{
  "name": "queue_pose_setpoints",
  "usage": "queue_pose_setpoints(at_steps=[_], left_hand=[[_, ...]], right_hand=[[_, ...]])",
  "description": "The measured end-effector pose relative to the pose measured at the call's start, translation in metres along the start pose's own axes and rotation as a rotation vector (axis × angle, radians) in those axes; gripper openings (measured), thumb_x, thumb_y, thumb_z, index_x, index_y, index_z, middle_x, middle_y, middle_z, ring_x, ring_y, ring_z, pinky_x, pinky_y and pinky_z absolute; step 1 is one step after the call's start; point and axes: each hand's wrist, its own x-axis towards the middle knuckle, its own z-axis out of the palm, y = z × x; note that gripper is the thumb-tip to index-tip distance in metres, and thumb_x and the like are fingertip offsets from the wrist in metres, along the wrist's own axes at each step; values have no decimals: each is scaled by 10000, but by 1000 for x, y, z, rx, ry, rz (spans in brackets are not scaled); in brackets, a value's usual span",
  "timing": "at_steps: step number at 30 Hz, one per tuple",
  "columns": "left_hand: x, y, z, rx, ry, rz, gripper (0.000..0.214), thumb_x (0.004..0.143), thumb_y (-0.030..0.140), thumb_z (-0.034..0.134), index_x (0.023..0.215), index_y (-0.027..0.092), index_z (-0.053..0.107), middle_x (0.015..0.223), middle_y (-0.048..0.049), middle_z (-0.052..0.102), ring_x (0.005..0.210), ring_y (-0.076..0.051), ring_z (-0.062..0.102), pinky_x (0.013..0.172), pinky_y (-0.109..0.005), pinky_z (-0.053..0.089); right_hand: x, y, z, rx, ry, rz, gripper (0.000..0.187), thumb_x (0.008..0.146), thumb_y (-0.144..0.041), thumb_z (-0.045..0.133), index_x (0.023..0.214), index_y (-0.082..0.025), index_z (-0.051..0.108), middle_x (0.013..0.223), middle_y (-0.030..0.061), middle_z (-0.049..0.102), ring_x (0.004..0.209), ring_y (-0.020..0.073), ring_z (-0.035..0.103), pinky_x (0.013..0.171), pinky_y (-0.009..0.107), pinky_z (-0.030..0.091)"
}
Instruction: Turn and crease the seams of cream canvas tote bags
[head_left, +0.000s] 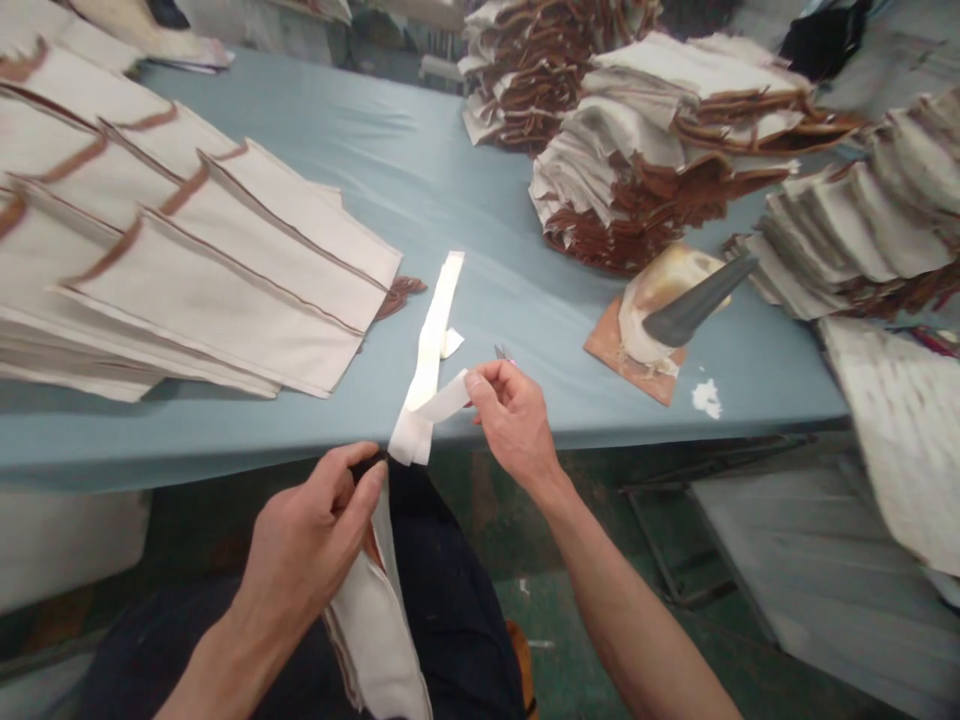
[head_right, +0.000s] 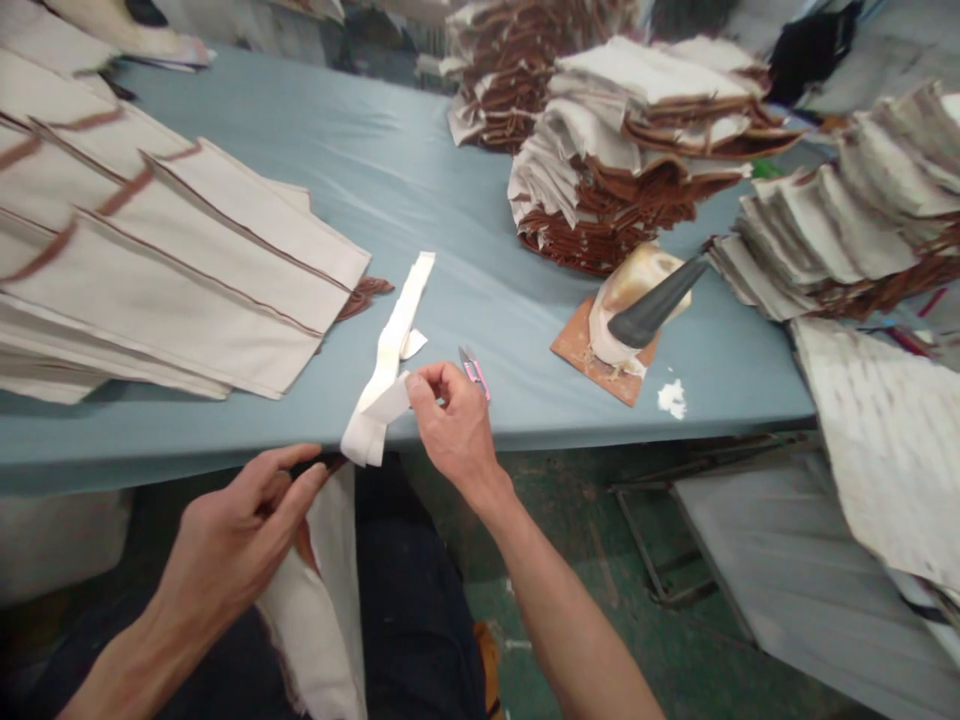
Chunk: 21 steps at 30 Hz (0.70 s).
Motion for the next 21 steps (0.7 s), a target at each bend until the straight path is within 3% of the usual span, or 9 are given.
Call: queue_pose_setpoints(at_steps=[3,5,9,13,17,21], left_hand=[[7,5,4,161,-82,182,535,1073,498,454,1393,225,784,680,0,752,565,-213,711,597,-284,455],[19,9,8,264,-137,233,536,1095,458,427,1434,228,771,771,-38,823,668,-240,781,637,-285,488],[47,16,19,352,-194,253,508,1118,404,448,1505,235,730,981,-115,891,906,-309,853,718,-306,533],[62,24,25,439,-270,236,450,1136,348,480,1487,224,733,978,-155,890,897,-360,864,699,-340,541],[65,30,24,483,-322,227,413,1147,309,467,1447,226,737,955,-168,885,893,-380,870,710,-370,562],[66,34,21,493,-354,232,365,1141,291,476,1394,233,732,947,-161,885,877,-348,874,730,-360,586]], right_hand=[[6,-9,1,3,-21,-31,245,985,-448,667,857,-239,658,820,12,722,761,181,662,717,322,579],[10,-15,2,2,-29,-49,269,988,-469,675,858,-235,658,819,11,730,761,177,673,708,314,581],[19,-26,4,2,-49,-80,340,979,-548,694,880,-225,670,828,14,744,761,167,684,654,279,566],[36,-33,4,13,-110,-94,484,960,-702,667,878,-225,653,805,21,736,725,170,699,565,253,567],[65,-42,3,-15,-128,-139,547,963,-766,656,885,-225,648,811,24,733,731,162,715,554,228,584],[118,-60,0,-95,-70,-199,478,1039,-687,642,906,-229,607,840,19,731,755,154,731,534,195,556]])
